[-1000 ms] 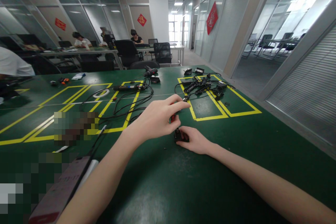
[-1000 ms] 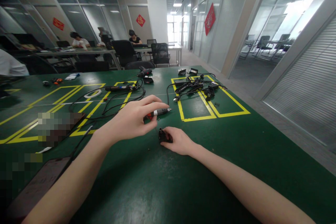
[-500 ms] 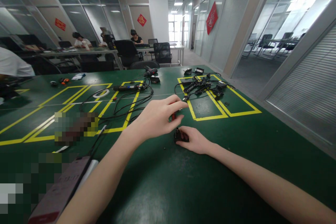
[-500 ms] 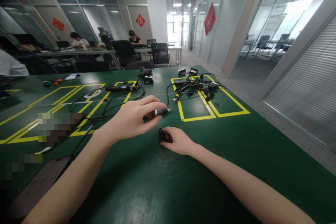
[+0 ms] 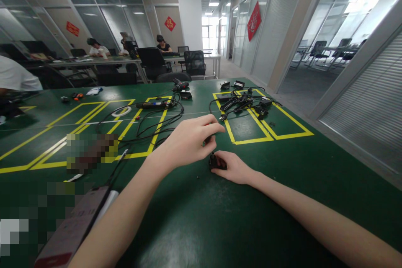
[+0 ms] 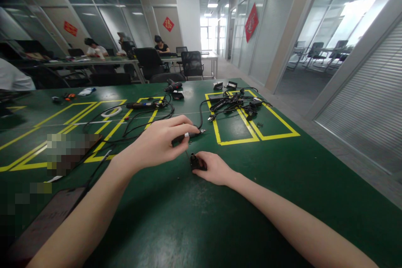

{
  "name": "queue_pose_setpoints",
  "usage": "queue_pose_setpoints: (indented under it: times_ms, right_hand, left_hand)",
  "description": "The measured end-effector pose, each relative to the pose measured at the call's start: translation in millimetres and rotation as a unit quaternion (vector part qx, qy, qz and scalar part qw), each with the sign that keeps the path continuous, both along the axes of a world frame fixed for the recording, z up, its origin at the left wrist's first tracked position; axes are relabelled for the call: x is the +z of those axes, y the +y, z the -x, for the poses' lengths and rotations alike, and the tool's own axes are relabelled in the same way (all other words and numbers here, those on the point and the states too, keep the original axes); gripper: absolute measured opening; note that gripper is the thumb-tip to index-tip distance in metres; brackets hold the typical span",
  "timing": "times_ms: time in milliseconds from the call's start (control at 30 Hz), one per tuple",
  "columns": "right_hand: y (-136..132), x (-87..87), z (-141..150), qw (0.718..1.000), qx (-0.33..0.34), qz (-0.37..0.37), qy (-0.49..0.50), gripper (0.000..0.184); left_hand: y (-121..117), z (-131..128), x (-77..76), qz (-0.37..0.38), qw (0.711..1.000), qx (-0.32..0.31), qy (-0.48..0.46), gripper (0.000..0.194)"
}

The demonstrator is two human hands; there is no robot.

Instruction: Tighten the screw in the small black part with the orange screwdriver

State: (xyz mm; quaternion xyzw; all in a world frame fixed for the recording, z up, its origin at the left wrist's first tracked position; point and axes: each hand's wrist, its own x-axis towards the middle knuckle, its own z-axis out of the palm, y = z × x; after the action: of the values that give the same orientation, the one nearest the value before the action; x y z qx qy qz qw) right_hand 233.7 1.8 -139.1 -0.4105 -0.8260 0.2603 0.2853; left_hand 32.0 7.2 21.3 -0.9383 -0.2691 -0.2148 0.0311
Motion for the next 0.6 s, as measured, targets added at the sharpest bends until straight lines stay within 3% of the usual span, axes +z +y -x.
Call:
queue_pose_setpoints:
  times_ms: [600]
  right_hand:
    - [-1.0, 1.6, 0.9, 1.000, 0.005, 0.003, 0.003, 0.020]
  left_hand:
    - [0.2, -0.2, -0.5, 0.007, 1.000, -0.015, -0.012, 0.035]
